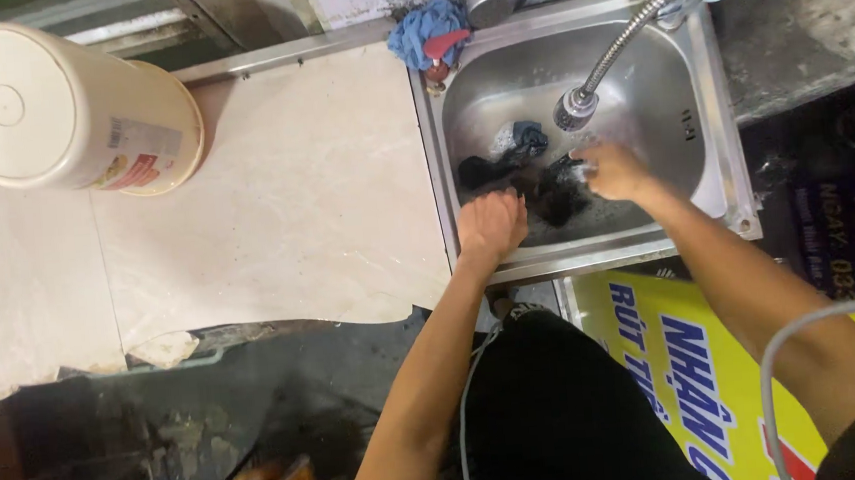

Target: Washing small black pieces of cloth by hand in a sink with running water and soap.

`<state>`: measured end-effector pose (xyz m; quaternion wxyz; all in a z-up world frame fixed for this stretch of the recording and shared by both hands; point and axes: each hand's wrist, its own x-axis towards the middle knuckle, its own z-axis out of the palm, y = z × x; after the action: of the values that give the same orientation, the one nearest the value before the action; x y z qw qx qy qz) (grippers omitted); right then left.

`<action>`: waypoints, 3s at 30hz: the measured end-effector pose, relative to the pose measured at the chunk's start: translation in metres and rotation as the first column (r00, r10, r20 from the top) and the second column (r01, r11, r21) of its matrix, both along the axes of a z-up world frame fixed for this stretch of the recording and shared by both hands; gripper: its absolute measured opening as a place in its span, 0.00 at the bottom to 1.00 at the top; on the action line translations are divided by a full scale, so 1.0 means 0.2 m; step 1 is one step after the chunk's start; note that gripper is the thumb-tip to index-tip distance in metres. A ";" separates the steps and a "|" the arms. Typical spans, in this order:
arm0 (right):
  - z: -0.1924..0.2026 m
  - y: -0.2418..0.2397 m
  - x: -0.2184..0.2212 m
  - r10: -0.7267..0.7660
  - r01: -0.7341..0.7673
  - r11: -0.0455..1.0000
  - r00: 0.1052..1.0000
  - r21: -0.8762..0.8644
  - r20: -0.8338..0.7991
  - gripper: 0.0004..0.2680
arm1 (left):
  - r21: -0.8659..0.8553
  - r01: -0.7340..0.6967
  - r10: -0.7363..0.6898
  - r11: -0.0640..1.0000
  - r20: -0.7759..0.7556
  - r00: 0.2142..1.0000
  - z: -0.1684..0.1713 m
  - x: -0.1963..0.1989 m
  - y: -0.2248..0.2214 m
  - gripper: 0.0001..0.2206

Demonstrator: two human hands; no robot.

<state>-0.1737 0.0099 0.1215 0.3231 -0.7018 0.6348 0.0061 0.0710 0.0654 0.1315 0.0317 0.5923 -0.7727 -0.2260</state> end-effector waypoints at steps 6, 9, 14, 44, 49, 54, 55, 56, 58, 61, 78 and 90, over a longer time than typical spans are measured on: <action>-0.61 0.01 0.01 0.218 -0.207 0.973 0.970 -0.105 0.110 0.20 | 0.021 -0.047 0.046 0.999 0.011 0.999 0.00 -0.03 -0.02 0.15; -0.26 -0.09 0.24 0.028 -0.035 0.995 0.997 0.095 0.068 0.15 | 0.007 -0.071 0.071 0.997 -0.010 0.997 0.03 -0.03 -0.02 0.14; -0.23 -0.13 0.45 0.270 -0.298 0.846 0.954 -0.441 -0.128 0.20 | -0.113 -0.136 0.125 0.984 -0.106 0.987 -0.03 -0.04 0.00 0.12; -0.41 -0.51 0.31 0.205 -0.202 0.978 0.977 -0.053 0.059 0.18 | -0.261 -0.214 0.175 0.941 -0.163 0.971 -0.05 -0.04 -0.04 0.11; -0.32 -0.33 0.41 0.485 -0.439 0.731 0.873 -0.523 -0.056 0.24 | -0.318 -0.248 0.175 0.915 -0.239 0.955 0.02 -0.01 -0.03 0.09; -0.53 -0.31 0.41 0.647 -0.768 0.457 0.633 -0.448 -0.425 0.16 | -0.464 -0.391 0.243 0.795 -0.347 0.906 0.15 0.00 -0.03 0.05; -0.59 -0.39 0.45 0.650 -0.769 0.452 0.631 -0.451 -0.424 0.16 | -0.467 -0.394 0.247 0.791 -0.345 0.905 0.16 0.01 -0.03 0.05; -0.64 -0.47 0.47 0.606 -0.680 0.583 0.728 -0.445 -0.320 0.13 | -0.502 -0.429 0.267 0.751 -0.363 0.892 0.16 0.01 -0.03 0.06; -0.82 -0.60 0.50 0.540 -0.579 0.701 0.813 -0.417 -0.220 0.10 | -0.532 -0.464 0.285 0.708 -0.386 0.877 0.18 -0.01 -0.02 0.06; -0.98 -0.71 0.46 0.193 -0.138 0.933 0.971 -0.332 0.140 0.11 | -0.549 -0.486 0.297 0.680 -0.400 0.867 0.17 -0.01 -0.02 0.07; -0.21 -0.25 -0.01 0.002 0.029 0.949 0.995 0.313 -0.098 0.24 | 0.090 -0.114 0.102 0.989 0.131 0.986 -0.03 -0.11 -0.11 0.13; -0.64 -0.13 -0.31 0.439 -0.418 0.897 0.877 -0.140 0.194 0.20 | 0.223 -0.165 0.191 0.961 -0.101 0.976 -0.70 -0.40 -0.32 0.18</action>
<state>-0.2364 -0.0158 -0.0056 0.3488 -0.8356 0.4232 -0.0304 -0.0086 0.0011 -0.0079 0.0353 0.6447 -0.6840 -0.3395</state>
